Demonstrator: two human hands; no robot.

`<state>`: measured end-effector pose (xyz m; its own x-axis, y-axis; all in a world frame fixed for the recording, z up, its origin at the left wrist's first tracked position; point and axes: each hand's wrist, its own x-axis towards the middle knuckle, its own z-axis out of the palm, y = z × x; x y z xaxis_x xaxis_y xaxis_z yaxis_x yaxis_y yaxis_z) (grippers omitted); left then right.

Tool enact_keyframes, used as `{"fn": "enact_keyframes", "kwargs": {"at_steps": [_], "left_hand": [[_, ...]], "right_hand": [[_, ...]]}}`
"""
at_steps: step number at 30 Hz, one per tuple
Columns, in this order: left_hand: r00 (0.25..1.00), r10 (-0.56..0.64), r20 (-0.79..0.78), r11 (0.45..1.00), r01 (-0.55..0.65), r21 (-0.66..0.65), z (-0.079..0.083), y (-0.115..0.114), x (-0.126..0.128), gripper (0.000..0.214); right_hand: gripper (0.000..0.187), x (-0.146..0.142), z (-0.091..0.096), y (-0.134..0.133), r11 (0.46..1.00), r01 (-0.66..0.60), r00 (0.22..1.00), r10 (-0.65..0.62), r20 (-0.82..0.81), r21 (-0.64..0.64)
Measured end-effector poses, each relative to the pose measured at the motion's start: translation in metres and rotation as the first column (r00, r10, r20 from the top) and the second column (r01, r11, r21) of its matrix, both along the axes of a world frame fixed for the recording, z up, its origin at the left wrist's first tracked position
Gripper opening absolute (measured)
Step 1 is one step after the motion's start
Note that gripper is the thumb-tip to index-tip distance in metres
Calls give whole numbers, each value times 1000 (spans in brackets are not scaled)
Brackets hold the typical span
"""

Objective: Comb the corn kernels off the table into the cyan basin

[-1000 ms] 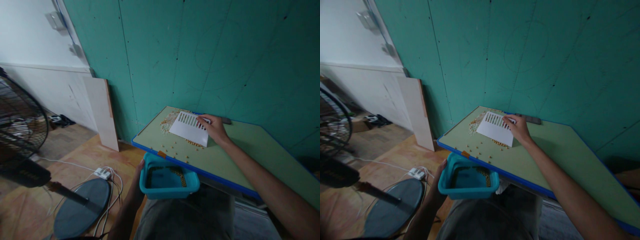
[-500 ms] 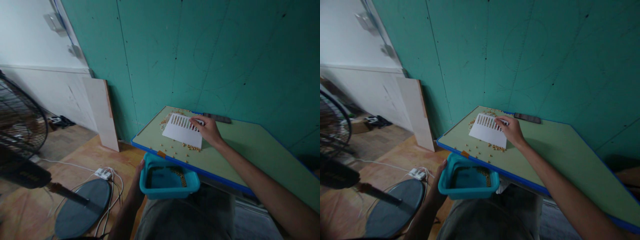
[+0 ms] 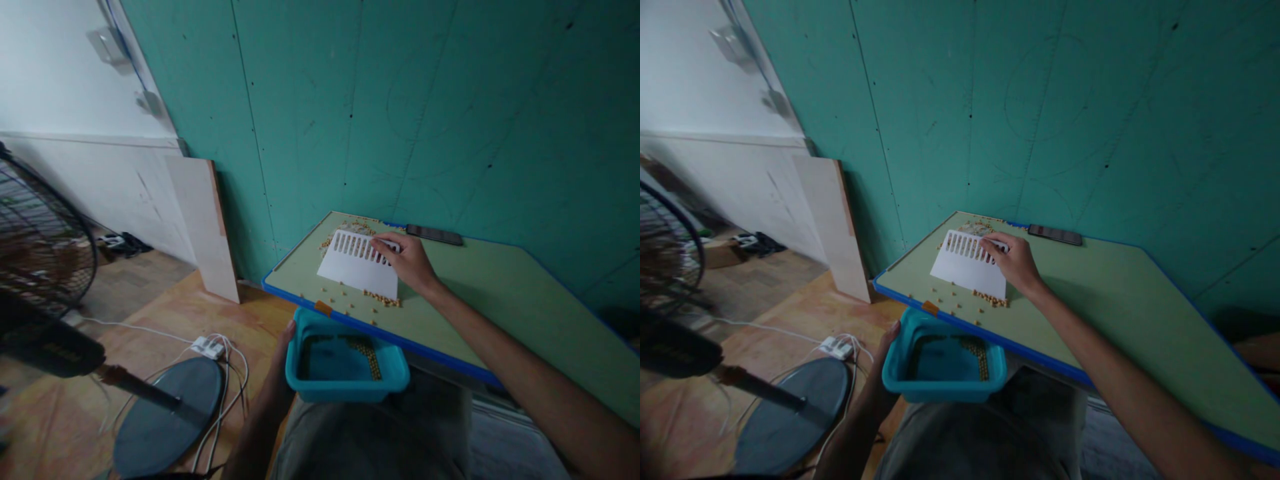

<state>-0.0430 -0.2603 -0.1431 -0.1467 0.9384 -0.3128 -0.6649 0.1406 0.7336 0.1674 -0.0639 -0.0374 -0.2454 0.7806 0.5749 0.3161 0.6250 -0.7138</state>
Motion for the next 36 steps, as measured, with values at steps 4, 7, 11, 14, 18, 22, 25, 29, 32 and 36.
{"fn": "enact_keyframes", "kwargs": {"at_steps": [4,7,11,14,18,22,25,29,32,36], "left_hand": [[999,40,25,999,-40,15,-1,-1,6,40],[998,61,-7,998,-61,19,-2,-1,6,39],[996,83,-42,996,-81,45,-1,-2,4,37],[999,41,-23,999,-41,35,2,-2,3,43],[997,67,-36,997,-66,42,0,0,2,39],[991,128,-38,990,-126,56,-4,1,4,31],[996,83,-22,996,-82,19,0,0,10,36],[998,-49,51,999,50,-21,10,-2,17,50],[992,-92,81,996,92,2,12,-2,18,57],[993,-81,89,997,82,-7,10,-2,15,59]], "right_hand": [[31,0,-1,-1,1000,-5,1000,5,-8,-25],[31,0,-3,-1,999,-3,1000,2,-10,-35],[31,-3,-3,0,999,-8,1000,8,-9,-38],[31,-4,-3,-1,999,-15,1000,14,-13,-35],[31,-6,-3,-2,999,-30,1000,30,-9,-41],[30,-6,-3,-5,998,-37,999,37,-4,-47],[30,-6,-2,-7,997,-43,999,43,-6,-57],[29,-5,-3,-8,997,-49,999,49,-1,-53],[29,-6,-3,-10,997,-47,999,47,6,-54],[29,-6,-4,-14,996,-48,999,48,7,-70]]}}
